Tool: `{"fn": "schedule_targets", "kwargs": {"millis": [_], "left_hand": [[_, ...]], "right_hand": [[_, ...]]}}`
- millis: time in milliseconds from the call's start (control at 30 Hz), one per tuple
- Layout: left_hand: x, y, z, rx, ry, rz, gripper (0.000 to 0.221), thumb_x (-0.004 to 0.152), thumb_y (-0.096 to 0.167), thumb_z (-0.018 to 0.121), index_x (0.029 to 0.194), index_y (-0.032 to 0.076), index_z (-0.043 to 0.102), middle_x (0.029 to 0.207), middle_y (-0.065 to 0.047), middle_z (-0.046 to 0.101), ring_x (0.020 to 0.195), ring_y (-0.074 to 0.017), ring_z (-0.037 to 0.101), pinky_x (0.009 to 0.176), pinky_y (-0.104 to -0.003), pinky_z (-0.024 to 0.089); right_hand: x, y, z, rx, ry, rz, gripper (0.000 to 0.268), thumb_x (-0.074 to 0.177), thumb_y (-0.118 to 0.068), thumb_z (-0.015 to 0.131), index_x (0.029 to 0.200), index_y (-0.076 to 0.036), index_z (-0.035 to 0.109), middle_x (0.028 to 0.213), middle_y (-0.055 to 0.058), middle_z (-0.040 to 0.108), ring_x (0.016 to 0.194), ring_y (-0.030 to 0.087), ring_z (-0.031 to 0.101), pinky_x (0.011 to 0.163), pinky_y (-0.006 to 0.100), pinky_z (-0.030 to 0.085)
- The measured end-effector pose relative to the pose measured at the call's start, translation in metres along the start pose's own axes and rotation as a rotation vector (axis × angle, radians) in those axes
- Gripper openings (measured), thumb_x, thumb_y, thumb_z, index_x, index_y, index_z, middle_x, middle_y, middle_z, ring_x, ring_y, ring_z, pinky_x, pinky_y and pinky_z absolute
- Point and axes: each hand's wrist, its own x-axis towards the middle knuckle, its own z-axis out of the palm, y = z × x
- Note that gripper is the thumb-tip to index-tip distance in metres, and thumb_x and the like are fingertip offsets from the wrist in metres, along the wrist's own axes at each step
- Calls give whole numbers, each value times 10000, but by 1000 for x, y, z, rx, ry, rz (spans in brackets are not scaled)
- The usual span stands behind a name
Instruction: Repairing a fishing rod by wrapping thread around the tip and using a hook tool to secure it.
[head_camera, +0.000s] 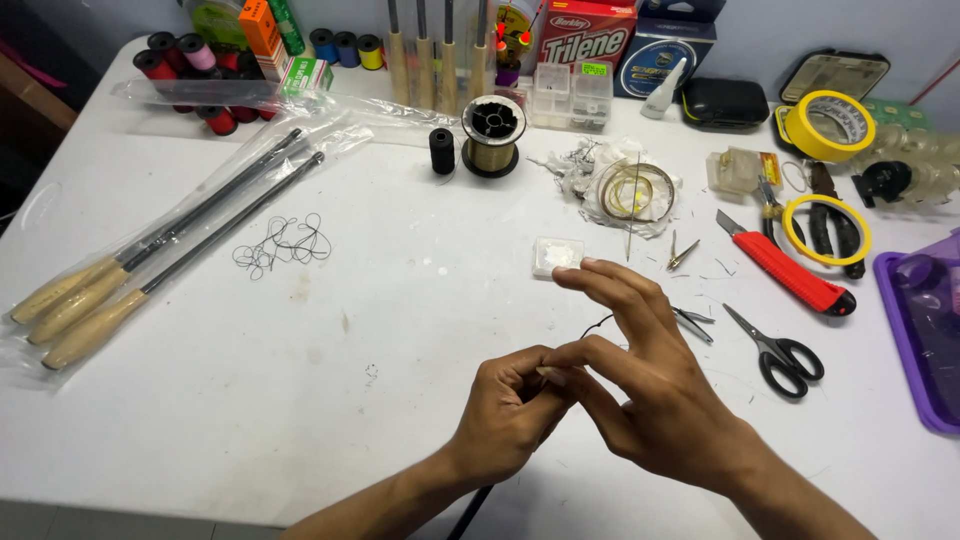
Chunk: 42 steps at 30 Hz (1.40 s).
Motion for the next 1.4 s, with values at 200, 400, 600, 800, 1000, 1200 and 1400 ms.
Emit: {"fn": "schedule_targets", "kwargs": {"millis": [200,400,600,800,1000,1200,1400], "left_hand": [[0,-7,-5,-37,-53,-15,193,1044,153,602,876,59,615,568,38,367,498,-68,285,454,-247,224],[2,-1,-3,29,15,-73,151,990,144,671,880,41,664,528,43,407,450,-60,319,405,-233,274],[1,1,-5,46,14,-104,163,987,151,675,865,45,659,544,38,398,466,-70,319,389,-229,289],[2,-1,-6,64,18,-90,163,986,153,674,866,43,664,527,32,407,450,-70,322,390,-230,305],[3,1,-5,56,25,-107,163,983,153,678,856,52,659,541,36,405,461,-71,324,397,-231,303],[2,0,-6,43,15,-95,164,989,151,672,864,48,655,540,38,395,457,-70,316,398,-230,292],[2,-2,-5,21,16,-77,153,992,143,671,883,35,665,544,43,395,458,-63,308,397,-227,274]], "right_hand": [[-17,3,11,-9,144,6,87,966,-56,608,934,-84,684,1329,226,570,1261,415,533,1102,507,459],[-42,20,-6,88,281,233,89,912,-80,724,1000,-67,722,1262,195,592,1211,329,641,1056,416,527],[-71,100,-26,-88,247,713,232,1035,-189,663,1173,-5,701,990,84,724,889,170,661,822,300,542],[-73,183,-15,-266,-80,1095,432,1019,-476,597,1218,-95,639,782,73,713,846,295,659,755,435,449],[-40,195,-1,-357,-420,1281,422,1019,-567,506,1078,-162,612,1068,74,754,1139,350,614,879,513,449],[-53,188,-6,-188,-168,1174,354,1042,-366,541,922,-51,649,788,79,688,809,275,609,739,421,427],[-67,95,-8,464,286,725,266,1057,-190,557,936,41,611,897,173,691,799,220,680,726,333,623]]}}
